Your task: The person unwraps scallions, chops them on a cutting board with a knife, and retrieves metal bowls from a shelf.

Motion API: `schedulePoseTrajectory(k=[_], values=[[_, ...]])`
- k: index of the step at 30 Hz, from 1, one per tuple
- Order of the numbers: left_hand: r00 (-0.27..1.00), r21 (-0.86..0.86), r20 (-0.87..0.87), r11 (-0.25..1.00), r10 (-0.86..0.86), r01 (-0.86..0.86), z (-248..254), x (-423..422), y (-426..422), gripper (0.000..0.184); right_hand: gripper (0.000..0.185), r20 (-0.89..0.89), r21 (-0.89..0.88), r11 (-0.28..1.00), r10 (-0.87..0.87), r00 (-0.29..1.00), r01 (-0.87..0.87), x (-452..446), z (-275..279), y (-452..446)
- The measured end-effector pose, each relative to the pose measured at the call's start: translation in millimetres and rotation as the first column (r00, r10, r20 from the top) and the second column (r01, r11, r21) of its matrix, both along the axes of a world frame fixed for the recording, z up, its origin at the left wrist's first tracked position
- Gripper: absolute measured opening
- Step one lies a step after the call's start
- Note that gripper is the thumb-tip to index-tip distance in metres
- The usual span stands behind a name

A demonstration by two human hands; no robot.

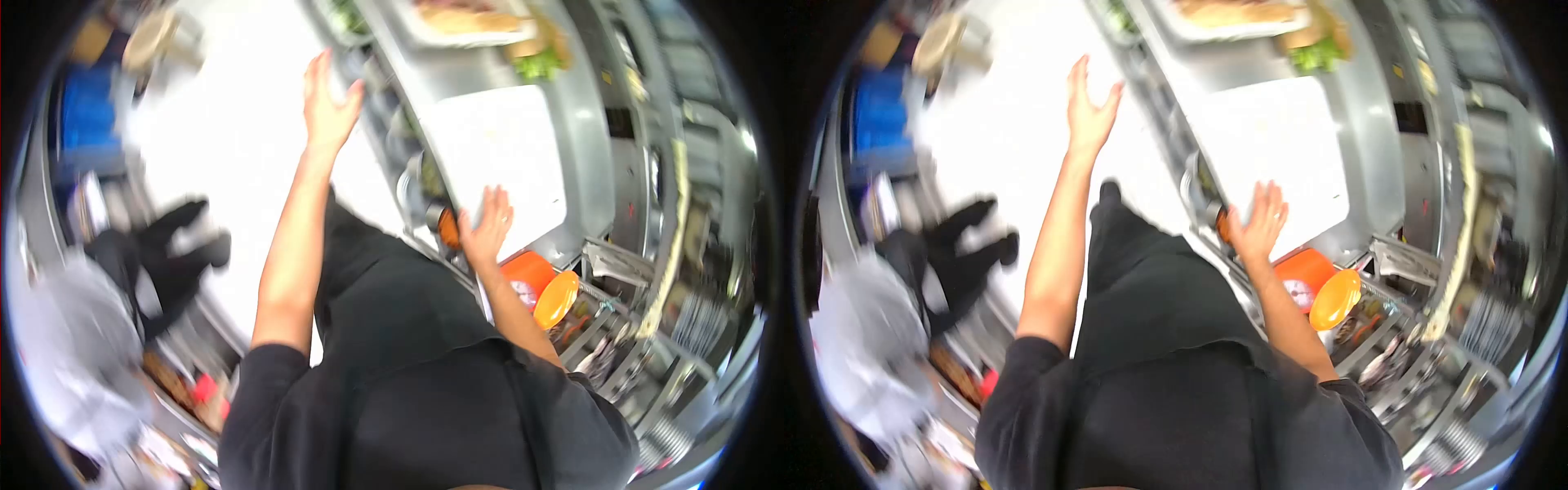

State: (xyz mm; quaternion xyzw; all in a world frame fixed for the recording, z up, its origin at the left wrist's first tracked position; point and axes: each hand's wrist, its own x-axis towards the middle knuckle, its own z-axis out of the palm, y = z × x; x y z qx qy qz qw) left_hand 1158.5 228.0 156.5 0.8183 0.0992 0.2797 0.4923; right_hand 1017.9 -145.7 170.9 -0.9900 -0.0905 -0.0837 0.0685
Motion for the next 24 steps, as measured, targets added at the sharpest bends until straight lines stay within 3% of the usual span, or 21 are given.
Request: schedulePoseTrajectory(k=[3, 6, 8, 13, 17, 18, 21, 24], values=[[0.999, 0.242, -0.004, 0.969, -0.052, 0.051, 59.0, 56.9, -0.6, 0.077, 0.069, -0.034, 0.08, 0.994, -0.071, 0.997, 0.073, 10.0, 22.4, 10.7], [0.979, 0.5, -0.015, 0.846, -0.206, 0.185, 99.2, 102.0, -18.0, 0.079, 0.055, -0.042, 0.169, 0.966, -0.19, 0.981, 0.195, 32.1, 27.6, 2.6], [0.927, 0.636, -0.092, 0.696, -0.363, 0.335, 106.8, 130.0, -34.6, 0.079, 0.048, 0.118, 0.236, 0.927, -0.324, 0.939, 0.29, 69.6, 39.1, -1.4], [0.847, 0.757, -0.27, 0.443, -0.458, 0.48, 75.0, 181.1, -63.3, 0.06, 0.042, 0.253, 0.355, 0.899, -0.356, 0.899, 0.256, 243.7, 53.9, -37.1], [0.854, 0.709, -0.383, 0.48, -0.353, 0.517, 86.5, 190.3, -67.2, 0.054, 0.051, 0.384, 0.326, 0.904, -0.393, 0.835, 0.276, 426.9, 43.9, -94.0], [0.851, 0.708, -0.392, 0.477, -0.349, 0.522, 86.2, 186.1, -66.3, 0.054, 0.049, 0.47, 0.343, 0.917, -0.356, 0.807, 0.205, 466.3, 37.4, -114.0], [0.856, 0.722, -0.384, 0.467, -0.345, 0.512, 87.8, 184.5, -61.9, 0.054, 0.043, 0.15, 0.228, 0.932, -0.321, 0.935, 0.283, 534.4, 23.5, -143.1], [0.834, 0.641, -0.389, 0.536, -0.39, 0.55, 100.3, 183.0, -63.7, 0.059, 0.039, -0.044, 0.103, 0.955, -0.275, 0.96, 0.279, 557.5, 5.2, -150.4]])
